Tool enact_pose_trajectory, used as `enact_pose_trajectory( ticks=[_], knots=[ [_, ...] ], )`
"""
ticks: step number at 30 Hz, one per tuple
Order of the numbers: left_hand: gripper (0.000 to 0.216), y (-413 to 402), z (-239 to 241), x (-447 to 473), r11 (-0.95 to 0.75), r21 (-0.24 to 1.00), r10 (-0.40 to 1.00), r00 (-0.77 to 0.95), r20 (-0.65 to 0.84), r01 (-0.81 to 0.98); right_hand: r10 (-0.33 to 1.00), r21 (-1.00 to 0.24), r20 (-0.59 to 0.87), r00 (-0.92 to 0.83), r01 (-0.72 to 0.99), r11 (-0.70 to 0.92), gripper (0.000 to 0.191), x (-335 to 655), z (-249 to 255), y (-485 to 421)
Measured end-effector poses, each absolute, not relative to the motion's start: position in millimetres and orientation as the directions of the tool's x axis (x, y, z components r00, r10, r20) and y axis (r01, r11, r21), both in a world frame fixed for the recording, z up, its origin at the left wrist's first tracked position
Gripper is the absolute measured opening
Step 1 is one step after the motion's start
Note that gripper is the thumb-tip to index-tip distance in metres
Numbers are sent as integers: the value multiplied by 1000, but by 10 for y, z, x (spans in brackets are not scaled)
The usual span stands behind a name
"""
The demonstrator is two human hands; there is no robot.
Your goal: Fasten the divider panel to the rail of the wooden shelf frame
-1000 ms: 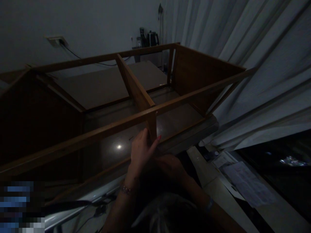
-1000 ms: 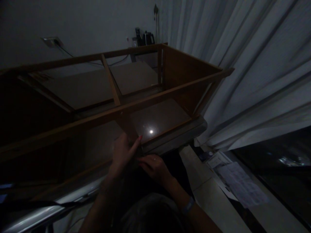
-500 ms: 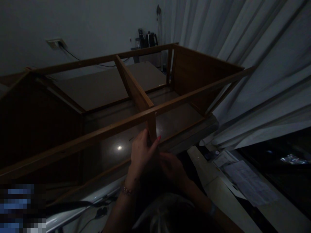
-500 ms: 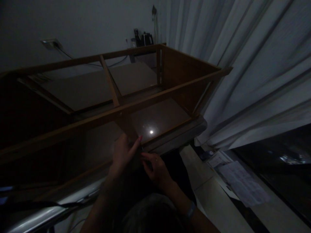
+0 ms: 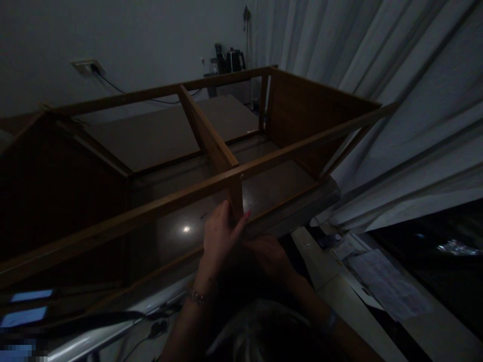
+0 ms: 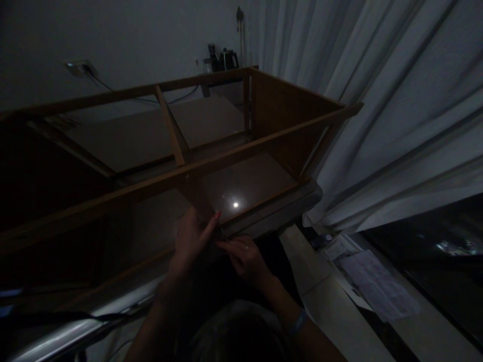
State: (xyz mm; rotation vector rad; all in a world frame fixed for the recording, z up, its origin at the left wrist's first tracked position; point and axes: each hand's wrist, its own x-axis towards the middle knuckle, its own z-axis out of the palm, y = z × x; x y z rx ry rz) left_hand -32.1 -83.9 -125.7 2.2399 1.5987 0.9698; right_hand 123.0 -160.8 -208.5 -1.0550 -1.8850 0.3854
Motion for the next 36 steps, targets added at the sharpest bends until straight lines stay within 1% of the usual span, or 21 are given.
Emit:
enact_pose_trajectory(
  ticks=[4, 7, 10, 13, 16, 19, 22, 24, 27, 30, 33, 36],
  knots=[
    [34, -840, -1251, -318, -380, 543, 907, 185, 379, 749, 830, -671, 545, -117, 532, 516, 33, 1233, -2112, -1624],
    [34, -845, -1246, -313, -382, 544, 904, 181, 386, 747, 860, -699, 503, -84, 547, 461, 30, 1237, -2112, -1641],
    [35, -849, -1246, -311, -377, 549, 907, 176, 383, 746, 883, -742, 464, -65, 516, 428, 28, 1236, -2076, -1652],
    [35, -843, -1253, -313, -374, 534, 905, 174, 387, 758, 879, -759, 474, -48, 484, 435, 27, 1230, -2027, -1650],
    [35, -833, -1262, -316, -383, 531, 902, 182, 391, 756, 855, -740, 515, -59, 474, 478, 29, 1241, -2016, -1632],
    [35, -829, -1267, -319, -387, 530, 902, 191, 387, 754, 817, -660, 559, -146, 518, 544, 34, 1296, -2050, -1605],
    [35, -834, -1267, -322, -387, 518, 900, 192, 391, 763, 755, -494, 595, -276, 616, 614, 43, 1397, -2076, -1581],
    [35, -837, -1265, -323, -388, 515, 899, 189, 396, 764, 730, -397, 591, -343, 664, 633, 46, 1467, -2064, -1563],
    [35, -836, -1262, -324, -388, 516, 901, 196, 388, 763, 713, -337, 587, -382, 686, 645, 46, 1529, -2020, -1524],
    [35, -834, -1261, -323, -389, 518, 901, 199, 385, 762, 720, -358, 592, -362, 682, 637, 42, 1515, -2002, -1481],
    [35, -833, -1261, -322, -386, 522, 904, 197, 380, 760, 742, -440, 593, -313, 646, 624, 36, 1443, -2027, -1466],
    [35, -833, -1260, -320, -390, 525, 902, 199, 384, 756, 768, -517, 576, -280, 603, 608, 37, 1355, -2048, -1495]
  ],
)
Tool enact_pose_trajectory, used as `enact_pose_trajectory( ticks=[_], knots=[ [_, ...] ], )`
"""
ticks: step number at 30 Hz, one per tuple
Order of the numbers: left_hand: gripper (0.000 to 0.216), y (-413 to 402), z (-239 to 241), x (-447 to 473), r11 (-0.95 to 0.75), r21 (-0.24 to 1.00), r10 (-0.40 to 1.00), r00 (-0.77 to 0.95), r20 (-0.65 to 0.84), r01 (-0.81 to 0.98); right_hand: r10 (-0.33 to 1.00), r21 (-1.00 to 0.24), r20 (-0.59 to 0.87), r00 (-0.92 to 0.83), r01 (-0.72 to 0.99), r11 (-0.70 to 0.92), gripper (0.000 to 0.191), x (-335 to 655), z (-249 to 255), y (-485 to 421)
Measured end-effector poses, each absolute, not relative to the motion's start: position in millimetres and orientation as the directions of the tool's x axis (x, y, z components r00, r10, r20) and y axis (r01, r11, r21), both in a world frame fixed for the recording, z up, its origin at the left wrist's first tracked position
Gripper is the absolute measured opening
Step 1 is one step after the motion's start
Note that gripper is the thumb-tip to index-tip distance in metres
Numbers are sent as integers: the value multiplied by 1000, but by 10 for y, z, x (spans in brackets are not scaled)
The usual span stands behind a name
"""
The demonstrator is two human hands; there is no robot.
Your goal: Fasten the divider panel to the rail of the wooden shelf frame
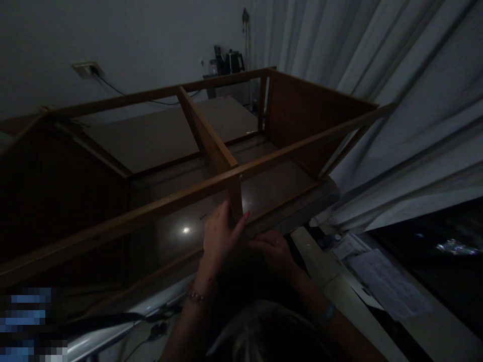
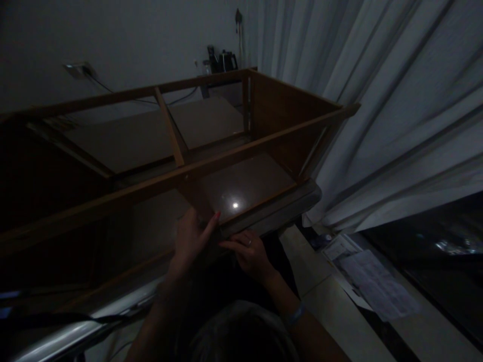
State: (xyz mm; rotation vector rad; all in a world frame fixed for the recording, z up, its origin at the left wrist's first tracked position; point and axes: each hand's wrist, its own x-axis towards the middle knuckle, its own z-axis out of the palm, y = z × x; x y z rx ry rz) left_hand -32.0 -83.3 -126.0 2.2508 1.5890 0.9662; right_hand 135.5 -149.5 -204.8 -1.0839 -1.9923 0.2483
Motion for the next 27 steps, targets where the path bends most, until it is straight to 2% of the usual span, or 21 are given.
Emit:
enact_pose_trajectory(
  ticks=[5, 11, 17, 22, 24, 27],
  knots=[
    [34, -830, -1268, -321, -390, 523, 900, 193, 391, 758, 805, -603, 542, -241, 556, 572, 37, 1244, -2000, -1575],
    [35, -827, -1271, -323, -388, 519, 900, 191, 392, 762, 865, -713, 497, -63, 539, 449, 16, 1132, -1953, -1597],
    [34, -831, -1266, -318, -383, 526, 902, 186, 389, 760, 892, -806, 426, 151, 510, 299, 28, 1029, -1993, -1628],
    [35, -830, -1269, -315, -386, 563, 905, 180, 387, 731, 908, -946, 251, 334, 282, 158, 36, 960, -1973, -1663],
    [35, -828, -1270, -317, -389, 563, 903, 182, 389, 729, 908, -964, 205, 365, 237, 122, 35, 953, -1953, -1660],
    [34, -828, -1267, -322, -382, 557, 907, 183, 380, 737, 907, -904, 263, 329, 412, 113, 16, 976, -1951, -1648]
  ],
)
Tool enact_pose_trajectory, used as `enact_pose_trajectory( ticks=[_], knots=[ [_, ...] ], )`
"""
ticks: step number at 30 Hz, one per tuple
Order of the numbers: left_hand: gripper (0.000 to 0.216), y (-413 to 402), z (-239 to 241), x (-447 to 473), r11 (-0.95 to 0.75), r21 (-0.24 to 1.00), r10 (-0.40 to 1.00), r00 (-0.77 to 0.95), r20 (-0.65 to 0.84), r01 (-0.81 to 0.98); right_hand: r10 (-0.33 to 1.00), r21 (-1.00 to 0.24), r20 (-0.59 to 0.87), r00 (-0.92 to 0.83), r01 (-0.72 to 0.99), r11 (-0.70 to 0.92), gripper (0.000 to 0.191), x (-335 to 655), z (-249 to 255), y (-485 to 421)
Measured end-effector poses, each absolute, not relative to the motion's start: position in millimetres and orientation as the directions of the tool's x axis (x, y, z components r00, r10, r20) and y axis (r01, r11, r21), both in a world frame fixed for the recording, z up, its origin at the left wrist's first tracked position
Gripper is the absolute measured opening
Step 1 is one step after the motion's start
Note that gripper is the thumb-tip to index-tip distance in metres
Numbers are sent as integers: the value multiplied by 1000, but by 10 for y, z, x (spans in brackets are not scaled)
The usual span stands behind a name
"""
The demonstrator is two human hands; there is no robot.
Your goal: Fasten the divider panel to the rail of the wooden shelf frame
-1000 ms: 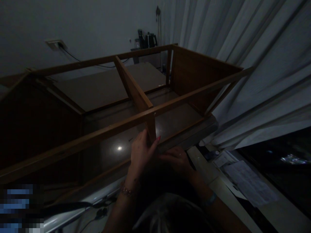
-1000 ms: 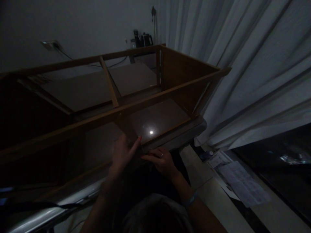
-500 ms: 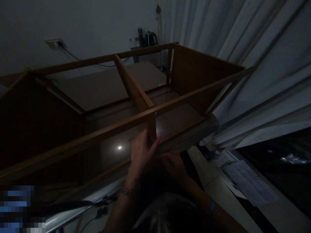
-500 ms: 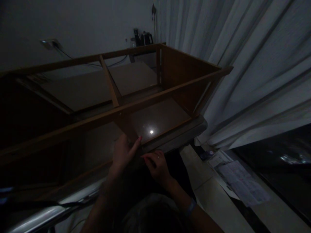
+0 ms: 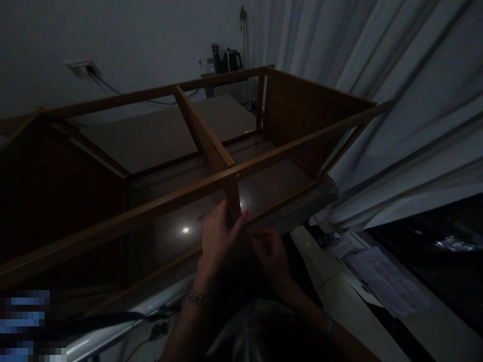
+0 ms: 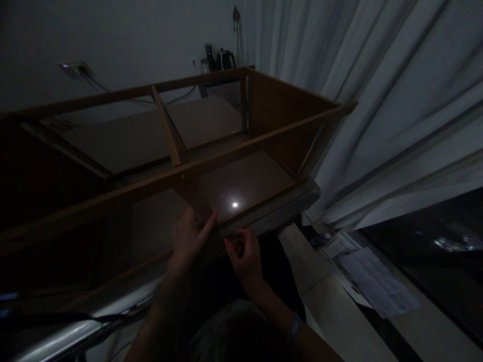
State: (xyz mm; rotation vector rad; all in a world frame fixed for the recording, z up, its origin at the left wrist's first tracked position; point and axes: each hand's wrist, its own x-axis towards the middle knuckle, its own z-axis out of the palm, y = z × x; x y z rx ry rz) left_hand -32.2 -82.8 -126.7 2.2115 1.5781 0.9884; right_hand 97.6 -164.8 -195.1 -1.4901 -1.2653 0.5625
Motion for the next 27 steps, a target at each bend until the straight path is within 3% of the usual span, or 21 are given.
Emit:
enact_pose_trajectory(
  ticks=[3, 7, 15, 17, 23, 27],
  knots=[
    [35, -835, -1260, -325, -367, 554, 914, 181, 362, 747, 916, -761, 347, 201, 631, 150, 27, 1014, -1961, -1645],
    [34, -841, -1254, -324, -371, 545, 912, 186, 365, 751, 890, -676, 424, 170, 713, 186, 35, 1060, -1922, -1645],
    [34, -833, -1285, -321, -384, 529, 899, 176, 401, 757, 803, -349, 596, 4, 902, 254, 12, 1138, -1820, -1634],
    [34, -835, -1291, -321, -380, 531, 901, 173, 398, 757, 767, -300, 641, -13, 916, 267, 16, 1140, -1825, -1643],
    [34, -843, -1277, -322, -390, 536, 899, 184, 397, 749, 798, -263, 590, -121, 906, 332, 29, 1095, -1869, -1667],
    [34, -842, -1268, -320, -387, 534, 901, 186, 391, 751, 790, -365, 581, -198, 804, 470, 27, 1073, -1862, -1626]
  ],
)
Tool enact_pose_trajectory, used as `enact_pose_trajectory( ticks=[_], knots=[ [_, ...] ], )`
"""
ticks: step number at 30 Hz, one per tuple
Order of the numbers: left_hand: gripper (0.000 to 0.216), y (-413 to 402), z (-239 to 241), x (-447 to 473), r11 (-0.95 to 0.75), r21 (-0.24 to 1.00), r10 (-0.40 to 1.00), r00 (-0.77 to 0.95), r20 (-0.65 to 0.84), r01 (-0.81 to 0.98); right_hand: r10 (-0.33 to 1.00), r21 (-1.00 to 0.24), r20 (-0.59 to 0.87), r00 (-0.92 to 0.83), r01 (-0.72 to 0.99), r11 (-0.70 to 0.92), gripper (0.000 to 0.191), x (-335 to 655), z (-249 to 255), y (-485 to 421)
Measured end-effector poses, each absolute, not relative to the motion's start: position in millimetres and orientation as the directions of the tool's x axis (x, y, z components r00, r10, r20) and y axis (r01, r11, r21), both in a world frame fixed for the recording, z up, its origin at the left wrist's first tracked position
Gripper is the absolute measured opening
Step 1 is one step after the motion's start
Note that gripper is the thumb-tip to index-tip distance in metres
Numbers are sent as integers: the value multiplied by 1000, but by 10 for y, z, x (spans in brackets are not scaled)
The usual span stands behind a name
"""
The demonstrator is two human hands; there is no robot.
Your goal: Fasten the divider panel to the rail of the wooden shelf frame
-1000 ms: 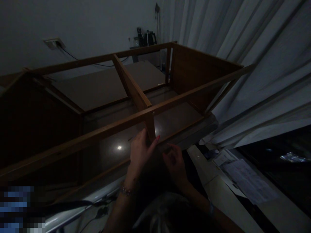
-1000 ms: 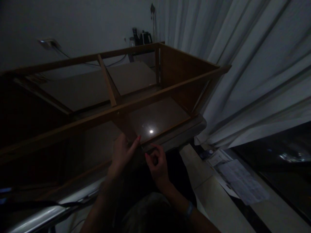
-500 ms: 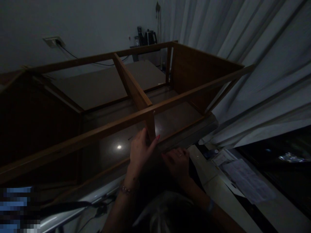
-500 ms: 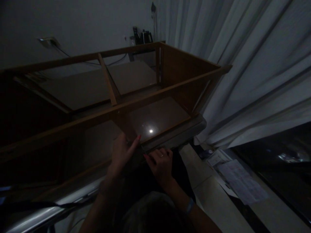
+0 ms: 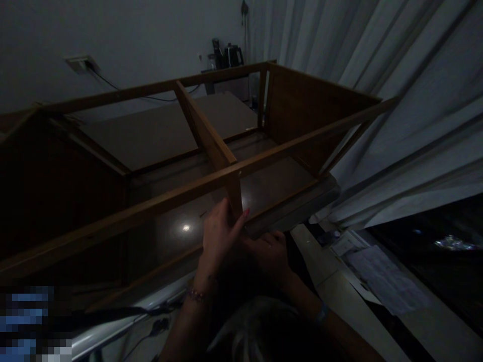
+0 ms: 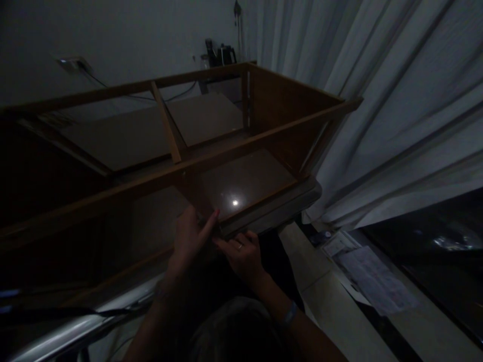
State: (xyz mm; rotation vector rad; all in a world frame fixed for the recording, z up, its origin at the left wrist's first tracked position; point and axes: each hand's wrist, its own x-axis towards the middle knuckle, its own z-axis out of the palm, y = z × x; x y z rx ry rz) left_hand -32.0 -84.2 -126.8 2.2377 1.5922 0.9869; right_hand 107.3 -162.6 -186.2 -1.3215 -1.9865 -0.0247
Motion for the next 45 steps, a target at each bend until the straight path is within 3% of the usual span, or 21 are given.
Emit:
enact_pose_trajectory(
  ticks=[4, 9, 16, 19, 23, 26, 33, 40, 45],
  knots=[
    [35, -838, -1261, -320, -364, 524, 910, 174, 376, 770, 799, -549, 576, -174, 642, 536, 31, 1052, -1860, -1584],
    [36, -828, -1259, -325, -370, 534, 912, 188, 365, 760, 878, -732, 470, -88, 518, 443, 32, 1020, -1844, -1591],
    [38, -831, -1247, -325, -365, 536, 914, 184, 361, 761, 924, -824, 380, -50, 435, 362, 24, 1029, -1810, -1580],
    [37, -834, -1253, -323, -352, 548, 921, 176, 349, 759, 964, -900, 265, -10, 356, 251, 14, 1010, -1788, -1597],
    [37, -839, -1267, -320, -352, 554, 919, 167, 357, 754, 998, -981, 51, 39, 189, 43, 33, 982, -1712, -1647],
    [35, -842, -1261, -319, -349, 562, 922, 169, 348, 750, 999, -978, 2, 38, 207, -6, 35, 981, -1660, -1681],
    [36, -837, -1249, -319, -355, 546, 918, 172, 356, 759, 987, -895, 139, 78, 436, 91, 34, 1023, -1728, -1730],
    [36, -835, -1259, -320, -356, 543, 917, 172, 360, 760, 967, -881, 255, 22, 418, 223, 27, 1078, -1839, -1724],
    [35, -837, -1256, -316, -361, 546, 916, 177, 360, 756, 899, -759, 432, -66, 513, 402, 29, 1084, -2006, -1684]
  ],
)
